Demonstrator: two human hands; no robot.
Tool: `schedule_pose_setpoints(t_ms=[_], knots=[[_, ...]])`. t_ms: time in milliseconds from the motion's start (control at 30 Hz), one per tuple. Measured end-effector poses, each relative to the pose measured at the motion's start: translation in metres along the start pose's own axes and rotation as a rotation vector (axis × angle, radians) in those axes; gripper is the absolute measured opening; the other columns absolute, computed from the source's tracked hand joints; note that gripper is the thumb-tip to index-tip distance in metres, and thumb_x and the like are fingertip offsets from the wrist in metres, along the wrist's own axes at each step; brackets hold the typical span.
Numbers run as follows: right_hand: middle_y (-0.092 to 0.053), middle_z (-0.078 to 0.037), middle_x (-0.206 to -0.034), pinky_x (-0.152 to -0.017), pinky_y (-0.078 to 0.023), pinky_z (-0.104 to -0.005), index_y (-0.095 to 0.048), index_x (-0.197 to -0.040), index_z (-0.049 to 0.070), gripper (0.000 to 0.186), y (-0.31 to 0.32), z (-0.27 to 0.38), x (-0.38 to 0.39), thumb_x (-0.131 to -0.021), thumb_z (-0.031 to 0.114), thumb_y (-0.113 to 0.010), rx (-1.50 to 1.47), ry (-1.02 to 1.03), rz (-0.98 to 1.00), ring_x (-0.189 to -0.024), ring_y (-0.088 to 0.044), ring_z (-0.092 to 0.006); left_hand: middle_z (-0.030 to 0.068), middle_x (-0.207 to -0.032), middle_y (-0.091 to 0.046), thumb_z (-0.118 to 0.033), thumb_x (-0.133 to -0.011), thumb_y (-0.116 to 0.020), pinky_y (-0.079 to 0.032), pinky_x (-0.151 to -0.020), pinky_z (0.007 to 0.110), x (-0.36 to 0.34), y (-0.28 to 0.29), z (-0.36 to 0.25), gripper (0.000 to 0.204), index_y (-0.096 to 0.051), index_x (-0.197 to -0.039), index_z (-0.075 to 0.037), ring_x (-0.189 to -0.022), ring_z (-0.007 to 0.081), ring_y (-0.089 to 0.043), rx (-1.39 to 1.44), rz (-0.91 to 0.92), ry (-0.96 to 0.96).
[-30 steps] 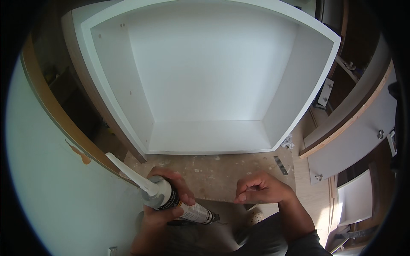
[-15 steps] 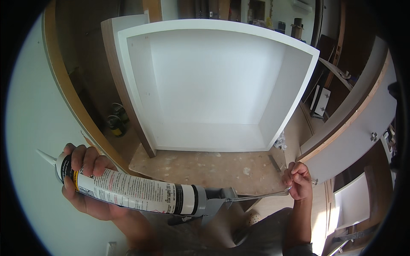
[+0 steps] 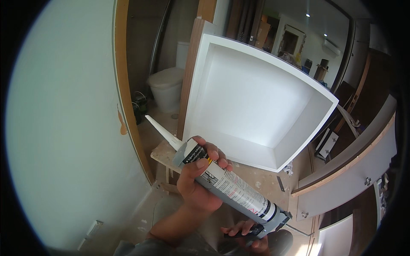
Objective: The person applies sealant to the inner corners of a white cabinet door using a caulking gun, then smooths the bead with a finger. The person repeatedly applies and smooths sealant along the edges of the door.
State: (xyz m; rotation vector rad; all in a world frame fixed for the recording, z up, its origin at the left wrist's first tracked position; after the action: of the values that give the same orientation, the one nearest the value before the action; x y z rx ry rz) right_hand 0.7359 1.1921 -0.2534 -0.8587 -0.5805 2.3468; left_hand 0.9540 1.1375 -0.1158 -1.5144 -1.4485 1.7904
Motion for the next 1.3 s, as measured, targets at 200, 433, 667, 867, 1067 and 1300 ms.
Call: schedule_pose_setpoints(t_ms=[200, 433, 667, 867, 1067, 1300], knots=[[-0.053, -0.004, -0.081, -0.09, -0.05, -0.0494, -0.059, -0.093, 0.013, 0.021, -0.004, -0.027, 0.027, -0.098, 0.029, -0.071, -0.016, -0.11, -0.159, -0.08, -0.055, -0.0247, 0.0109, -0.102, -0.062, -0.007, -0.083, -0.063, -0.054, -0.088, 0.046, 0.006, 0.006, -0.003, 0.045, -0.052, -0.127, -0.012, -0.094, 0.0266, -0.064, 0.019, -0.008, 0.143], [-0.047, -0.002, -0.075, -0.078, -0.047, -0.0449, -0.055, -0.086, 0.012, 0.03, 0.024, -0.051, 0.065, -0.104, 0.034, -0.064, 0.067, -0.118, -0.407, -0.072, -0.047, -0.0208, 0.0116, -0.101, -0.062, -0.001, -0.082, -0.065, -0.056, -0.088, 0.046, 0.009, 0.005, -0.008, 0.048, -0.05, -0.127, -0.011, -0.093, 0.0264, -0.066, 0.04, 0.024, 0.125], [-0.049, -0.004, -0.074, -0.077, -0.05, -0.0458, -0.055, -0.079, 0.01, 0.037, 0.054, -0.062, 0.07, -0.106, 0.035, -0.063, 0.046, -0.143, -0.407, -0.072, -0.051, -0.0225, 0.0125, -0.1, -0.062, 0.001, -0.083, -0.067, -0.056, -0.087, 0.045, 0.009, 0.004, -0.008, 0.048, -0.049, -0.126, -0.01, -0.091, 0.0261, -0.067, -0.032, 0.029, 0.083], [-0.049, -0.003, -0.072, -0.072, -0.049, -0.0443, -0.053, -0.078, 0.011, 0.038, 0.042, -0.051, 0.049, -0.106, 0.034, -0.062, 0.067, -0.117, -0.302, -0.069, -0.049, -0.0217, 0.0122, -0.1, -0.062, 0.001, -0.082, -0.067, -0.056, -0.087, 0.044, 0.012, 0.003, -0.007, 0.048, -0.049, -0.126, -0.01, -0.091, 0.025, -0.067, -0.075, 0.015, 0.074], [-0.049, -0.002, -0.073, -0.072, -0.048, -0.0436, -0.055, -0.081, 0.012, 0.035, 0.021, -0.043, 0.025, -0.107, 0.034, -0.061, 0.004, -0.087, -0.181, -0.07, -0.049, -0.0211, 0.0118, -0.099, -0.062, 0.002, -0.081, -0.066, -0.057, -0.086, 0.043, 0.012, 0.004, -0.006, 0.049, -0.049, -0.125, -0.01, -0.091, 0.0245, -0.067, -0.091, 0.018, 0.072], [-0.049, -0.002, -0.074, -0.074, -0.048, -0.0431, -0.056, -0.082, 0.012, 0.034, 0.026, -0.05, 0.027, -0.107, 0.034, -0.059, -0.025, -0.075, -0.179, -0.072, -0.049, -0.0214, 0.0119, -0.1, -0.062, 0.003, -0.081, -0.068, -0.057, -0.086, 0.042, 0.015, 0.003, -0.004, 0.05, -0.049, -0.126, -0.009, -0.091, 0.0243, -0.068, -0.121, 0.008, 0.07]])
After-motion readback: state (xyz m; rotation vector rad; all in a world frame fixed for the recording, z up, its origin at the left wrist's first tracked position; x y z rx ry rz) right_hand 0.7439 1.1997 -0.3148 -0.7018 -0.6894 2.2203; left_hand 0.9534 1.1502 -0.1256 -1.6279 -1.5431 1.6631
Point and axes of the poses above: each hand's wrist, its own x-axis away from the middle knuckle, its own y-axis out of the back of the hand, z = x × y, the point moved 1 cm from there along -x, towards the middle knuckle
